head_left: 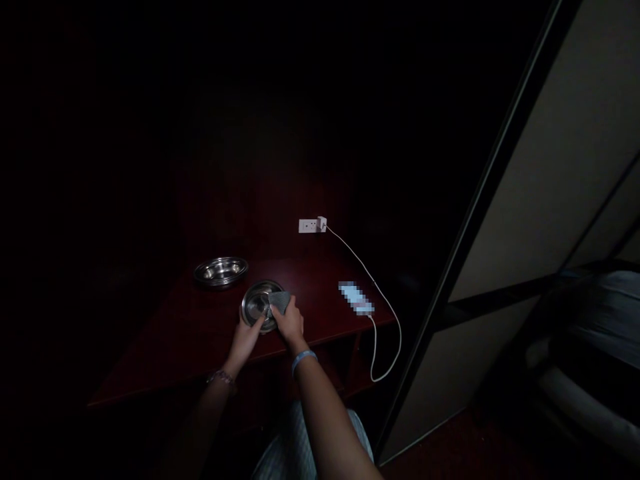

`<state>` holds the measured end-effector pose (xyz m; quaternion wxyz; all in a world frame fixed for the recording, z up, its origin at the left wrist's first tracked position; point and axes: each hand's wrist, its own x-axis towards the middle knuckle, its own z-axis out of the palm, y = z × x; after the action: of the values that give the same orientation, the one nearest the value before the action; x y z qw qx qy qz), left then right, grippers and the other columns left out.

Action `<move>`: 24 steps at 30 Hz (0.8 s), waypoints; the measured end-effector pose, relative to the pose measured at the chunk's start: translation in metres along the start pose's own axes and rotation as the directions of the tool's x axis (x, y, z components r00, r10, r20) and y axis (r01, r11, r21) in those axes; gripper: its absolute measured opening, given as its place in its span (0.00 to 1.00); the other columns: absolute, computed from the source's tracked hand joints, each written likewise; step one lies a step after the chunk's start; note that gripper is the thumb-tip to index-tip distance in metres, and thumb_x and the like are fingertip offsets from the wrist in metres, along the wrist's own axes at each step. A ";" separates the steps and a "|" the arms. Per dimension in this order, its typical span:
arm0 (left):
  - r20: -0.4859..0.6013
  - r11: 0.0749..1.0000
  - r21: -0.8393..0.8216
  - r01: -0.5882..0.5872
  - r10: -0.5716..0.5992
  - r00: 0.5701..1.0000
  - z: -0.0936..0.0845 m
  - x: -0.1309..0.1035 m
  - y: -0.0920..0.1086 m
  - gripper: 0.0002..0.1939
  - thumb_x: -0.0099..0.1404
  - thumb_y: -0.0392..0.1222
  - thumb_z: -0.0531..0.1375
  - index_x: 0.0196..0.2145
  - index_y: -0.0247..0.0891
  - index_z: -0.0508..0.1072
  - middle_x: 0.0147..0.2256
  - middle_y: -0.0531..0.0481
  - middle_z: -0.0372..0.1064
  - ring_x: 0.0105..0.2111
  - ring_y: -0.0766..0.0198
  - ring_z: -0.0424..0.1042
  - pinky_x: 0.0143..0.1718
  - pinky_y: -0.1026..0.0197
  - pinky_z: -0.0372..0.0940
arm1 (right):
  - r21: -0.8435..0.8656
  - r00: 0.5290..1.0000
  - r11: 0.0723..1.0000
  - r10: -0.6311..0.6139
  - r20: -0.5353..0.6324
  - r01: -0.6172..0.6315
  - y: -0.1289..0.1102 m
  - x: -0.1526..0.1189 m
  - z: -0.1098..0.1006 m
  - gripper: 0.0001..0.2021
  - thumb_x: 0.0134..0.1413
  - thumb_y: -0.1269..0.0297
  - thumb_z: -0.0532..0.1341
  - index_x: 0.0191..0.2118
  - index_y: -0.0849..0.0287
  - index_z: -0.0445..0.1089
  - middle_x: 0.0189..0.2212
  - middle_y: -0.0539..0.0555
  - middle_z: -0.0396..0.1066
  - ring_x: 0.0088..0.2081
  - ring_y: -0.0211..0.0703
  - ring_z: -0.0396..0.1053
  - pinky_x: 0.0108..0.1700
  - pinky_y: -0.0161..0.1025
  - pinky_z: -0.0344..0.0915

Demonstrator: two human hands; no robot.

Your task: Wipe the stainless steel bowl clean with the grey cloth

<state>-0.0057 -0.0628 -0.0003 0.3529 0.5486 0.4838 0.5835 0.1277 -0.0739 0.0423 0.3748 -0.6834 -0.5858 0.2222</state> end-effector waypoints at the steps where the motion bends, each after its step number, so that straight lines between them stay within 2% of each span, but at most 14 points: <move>1: 0.001 1.000 0.012 0.017 -0.017 1.000 0.000 0.000 0.001 0.30 0.59 0.47 0.61 0.57 0.37 0.61 0.49 0.40 0.73 0.53 0.53 0.72 0.56 0.50 0.63 | -0.009 1.000 1.000 -0.005 0.004 0.005 0.000 0.000 -0.001 0.26 0.60 0.50 0.58 0.57 0.60 0.57 0.46 0.62 0.75 0.49 0.53 0.74 0.48 0.43 0.66; 10: -0.011 0.995 0.047 0.087 -0.086 0.996 -0.001 -0.003 0.009 0.34 0.58 0.47 0.61 0.60 0.38 0.57 0.52 0.39 0.72 0.54 0.52 0.71 0.56 0.52 0.63 | -0.001 1.000 1.000 -0.005 -0.012 0.005 0.000 0.001 -0.001 0.25 0.58 0.48 0.59 0.55 0.58 0.60 0.45 0.60 0.75 0.47 0.50 0.75 0.48 0.42 0.66; 16: 0.002 0.996 0.024 0.085 -0.086 0.996 -0.001 -0.005 0.013 0.33 0.58 0.50 0.60 0.59 0.37 0.59 0.54 0.38 0.70 0.55 0.52 0.70 0.57 0.52 0.63 | 0.046 0.999 0.999 -0.020 -0.033 0.022 0.003 0.001 0.000 0.24 0.58 0.50 0.59 0.55 0.57 0.61 0.44 0.59 0.75 0.47 0.49 0.74 0.48 0.42 0.66; 24: -0.026 0.995 0.046 0.087 -0.086 0.996 -0.002 0.000 0.000 0.34 0.57 0.53 0.60 0.58 0.38 0.60 0.55 0.39 0.69 0.57 0.50 0.68 0.59 0.49 0.60 | 0.096 0.999 0.995 0.009 -0.049 -0.004 0.004 0.002 0.004 0.22 0.57 0.53 0.61 0.54 0.57 0.63 0.43 0.57 0.76 0.46 0.48 0.75 0.48 0.41 0.67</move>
<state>-0.0078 -0.0627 0.0000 0.3590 0.5283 0.5248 0.5627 0.1281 -0.0714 0.0369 0.4209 -0.6718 -0.5626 0.2345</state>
